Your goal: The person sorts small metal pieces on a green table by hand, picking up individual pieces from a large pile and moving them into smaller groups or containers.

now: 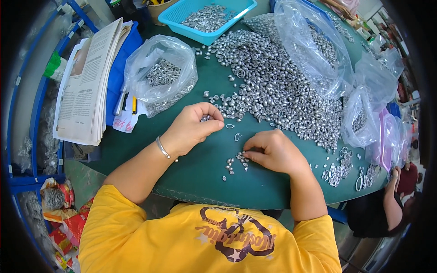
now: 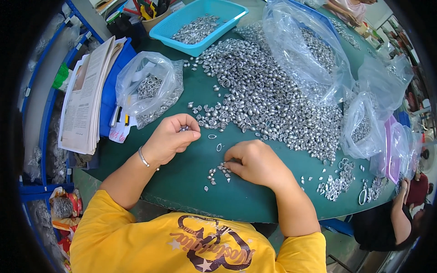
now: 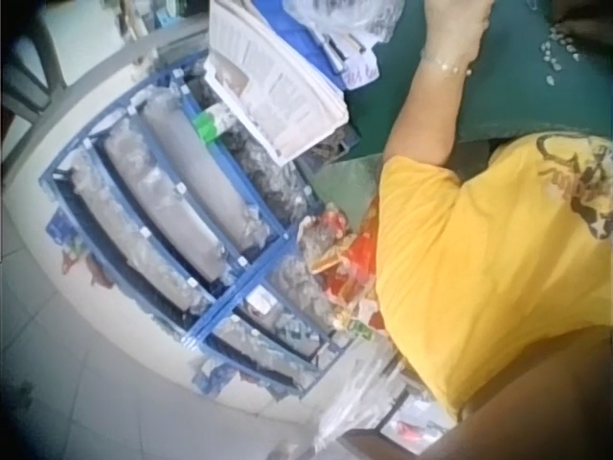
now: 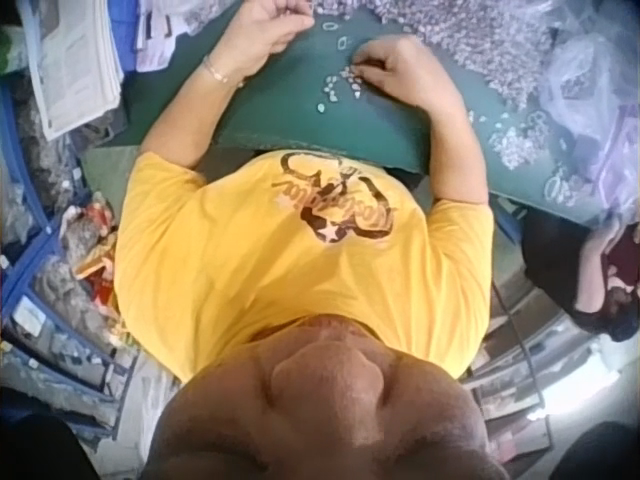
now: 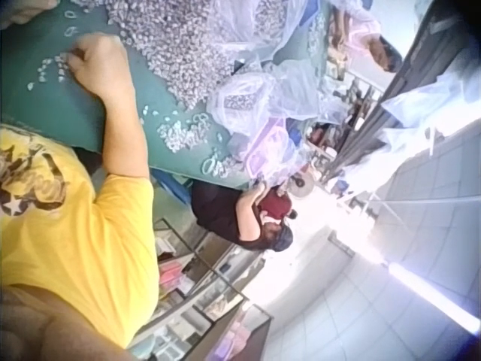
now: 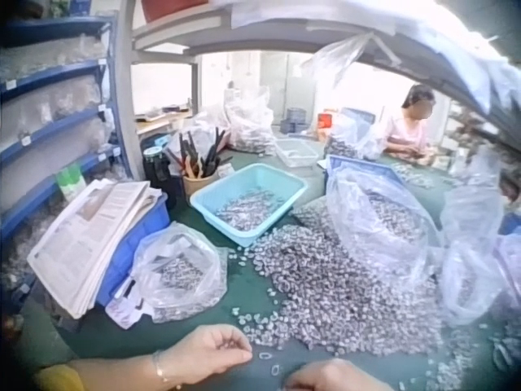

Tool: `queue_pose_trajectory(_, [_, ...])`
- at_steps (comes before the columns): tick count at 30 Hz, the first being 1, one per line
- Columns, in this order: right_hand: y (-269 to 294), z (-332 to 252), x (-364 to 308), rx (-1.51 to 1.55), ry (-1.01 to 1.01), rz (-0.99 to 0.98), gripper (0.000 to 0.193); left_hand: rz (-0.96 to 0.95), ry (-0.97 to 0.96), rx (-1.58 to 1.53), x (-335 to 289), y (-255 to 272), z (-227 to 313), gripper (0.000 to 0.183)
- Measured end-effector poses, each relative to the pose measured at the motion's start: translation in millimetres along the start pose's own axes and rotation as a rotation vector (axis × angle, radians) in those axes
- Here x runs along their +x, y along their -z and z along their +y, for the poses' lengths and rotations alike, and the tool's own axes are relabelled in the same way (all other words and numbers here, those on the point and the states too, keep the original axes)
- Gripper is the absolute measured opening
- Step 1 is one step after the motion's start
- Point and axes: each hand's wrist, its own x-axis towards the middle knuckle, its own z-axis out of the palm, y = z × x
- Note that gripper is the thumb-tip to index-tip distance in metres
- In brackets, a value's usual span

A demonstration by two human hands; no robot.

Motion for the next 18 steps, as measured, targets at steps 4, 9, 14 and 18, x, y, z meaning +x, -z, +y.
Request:
queue_pose_trajectory(4, [23.7, 15.0, -5.8, 1.036, -0.186, 0.132, 0.009, 0.005, 0.001, -0.029, -1.0, -1.8, 1.6, 0.008])
queue_pose_trajectory(9, [52.0, 28.6, -26.7, 1.308, -0.114, 0.271, 0.011, -0.011, -0.024, -0.072, 1.0, -0.5, -0.7, 0.008])
queue_pose_trajectory(14, [26.8, 21.9, -30.2, -0.117, -0.204, 0.292, 0.014, -0.028, -0.038, -0.060, 2.5, -2.3, -4.5, 0.008])
queue_pose_trajectory(18, [15.2, 26.7, -30.7, -0.302, -0.140, 0.343, 0.012, -0.015, -0.094, 0.093, 0.3, -10.1, -5.8, 0.006])
